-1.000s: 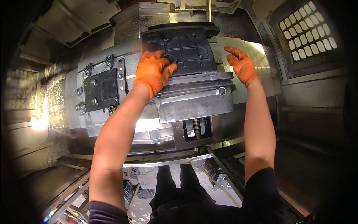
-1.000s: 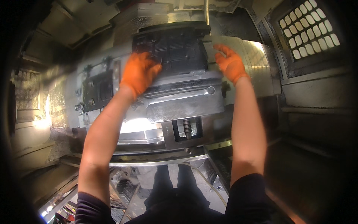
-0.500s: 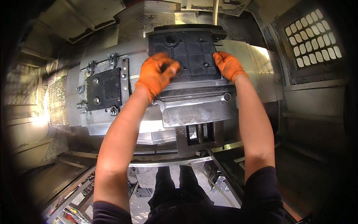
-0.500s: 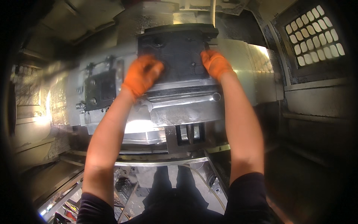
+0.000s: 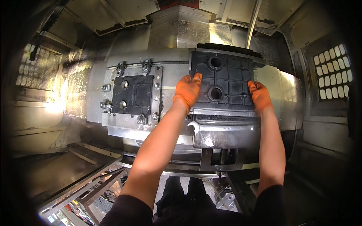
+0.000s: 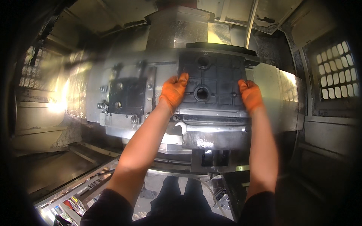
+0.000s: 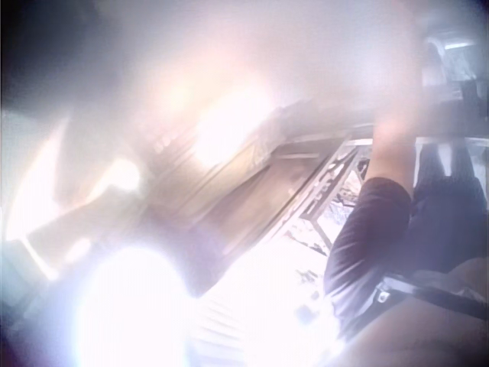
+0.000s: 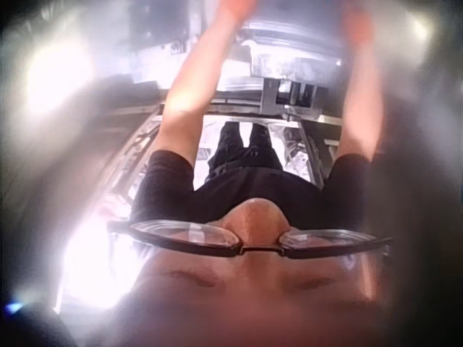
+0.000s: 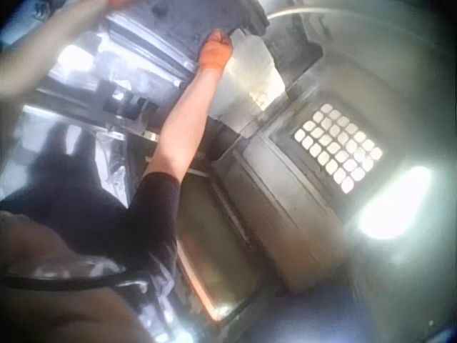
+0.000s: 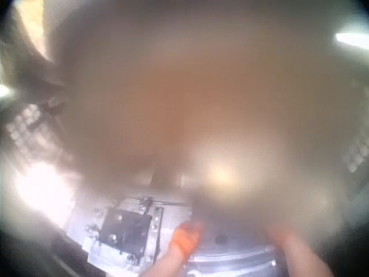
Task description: The person secures a metal plate onto a machine using a wrench, then removes a metal component and places it on the floor. They proceed to position and adjust another metal part on the machine, using a wrench to tighten bolts and secure it in place.
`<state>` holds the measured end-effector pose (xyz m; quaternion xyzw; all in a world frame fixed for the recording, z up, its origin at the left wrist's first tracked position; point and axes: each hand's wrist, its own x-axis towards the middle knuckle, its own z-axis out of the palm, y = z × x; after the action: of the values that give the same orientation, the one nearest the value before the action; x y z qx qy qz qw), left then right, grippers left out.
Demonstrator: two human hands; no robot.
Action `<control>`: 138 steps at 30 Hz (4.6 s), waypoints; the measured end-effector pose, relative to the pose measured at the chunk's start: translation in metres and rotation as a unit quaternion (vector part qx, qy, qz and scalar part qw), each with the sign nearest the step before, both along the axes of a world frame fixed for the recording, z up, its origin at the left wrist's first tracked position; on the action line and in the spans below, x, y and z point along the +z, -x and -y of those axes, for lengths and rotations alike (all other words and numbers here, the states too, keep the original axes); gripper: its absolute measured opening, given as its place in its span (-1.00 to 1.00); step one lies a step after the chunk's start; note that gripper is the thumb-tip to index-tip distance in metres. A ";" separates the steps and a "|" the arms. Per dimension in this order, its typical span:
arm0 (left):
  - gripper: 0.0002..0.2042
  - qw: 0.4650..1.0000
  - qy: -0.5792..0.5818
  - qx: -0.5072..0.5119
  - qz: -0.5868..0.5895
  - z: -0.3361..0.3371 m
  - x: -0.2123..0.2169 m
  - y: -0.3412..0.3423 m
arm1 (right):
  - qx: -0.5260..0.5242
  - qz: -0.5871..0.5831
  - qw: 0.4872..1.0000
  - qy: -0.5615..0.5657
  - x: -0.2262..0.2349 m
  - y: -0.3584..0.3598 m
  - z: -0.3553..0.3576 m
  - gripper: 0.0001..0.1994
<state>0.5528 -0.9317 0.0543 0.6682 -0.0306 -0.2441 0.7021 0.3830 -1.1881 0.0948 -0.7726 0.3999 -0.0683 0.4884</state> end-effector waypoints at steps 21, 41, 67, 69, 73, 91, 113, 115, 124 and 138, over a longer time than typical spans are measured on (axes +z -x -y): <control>-0.66 0.967 -0.251 0.043 0.005 -0.416 -0.101 0.285 | 0.184 -0.131 0.845 0.484 0.073 0.075 -0.092 -0.70; -0.58 0.863 -0.501 -0.058 -0.043 -0.529 -0.126 0.373 | 0.384 0.046 0.799 0.460 0.074 -0.031 -0.210 -0.59; -0.60 0.927 -0.370 -0.020 -0.052 -0.391 -0.003 0.311 | 0.292 -0.223 0.854 0.369 0.084 -0.188 -0.114 -0.63; -0.60 0.969 -0.241 -0.038 0.049 -0.325 0.000 0.262 | 0.143 0.080 0.911 0.378 0.090 -0.140 -0.151 -0.66; -0.48 0.980 -0.109 -0.061 0.153 -0.173 0.053 0.153 | -0.023 0.351 0.908 0.227 0.063 -0.004 -0.239 -0.77; -0.61 0.814 -0.137 -0.560 0.069 -0.230 0.124 0.187 | -0.389 0.247 0.714 -0.527 0.027 0.140 -0.315 -0.72; -0.36 0.592 -0.399 -0.232 0.661 0.081 0.065 0.008 | -0.632 0.127 0.764 -0.023 -0.158 0.186 -0.460 -0.69; -0.36 0.595 -0.401 -0.233 0.657 0.081 0.069 0.006 | -0.638 0.047 0.768 -0.019 -0.166 0.175 -0.447 -0.63; -0.38 0.595 -0.394 -0.226 0.663 0.084 0.062 0.010 | -0.534 -0.008 0.843 -0.066 -0.140 0.159 -0.440 -0.58; -0.49 0.638 -0.352 -0.219 0.649 0.076 0.074 0.023 | -0.497 0.436 0.748 -0.049 0.033 0.227 -0.407 -0.43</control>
<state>0.5295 -1.0075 0.1287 0.8253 -0.5352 0.1136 0.1396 0.1564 -0.7807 0.1282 -0.3257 0.4739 -0.6114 0.5437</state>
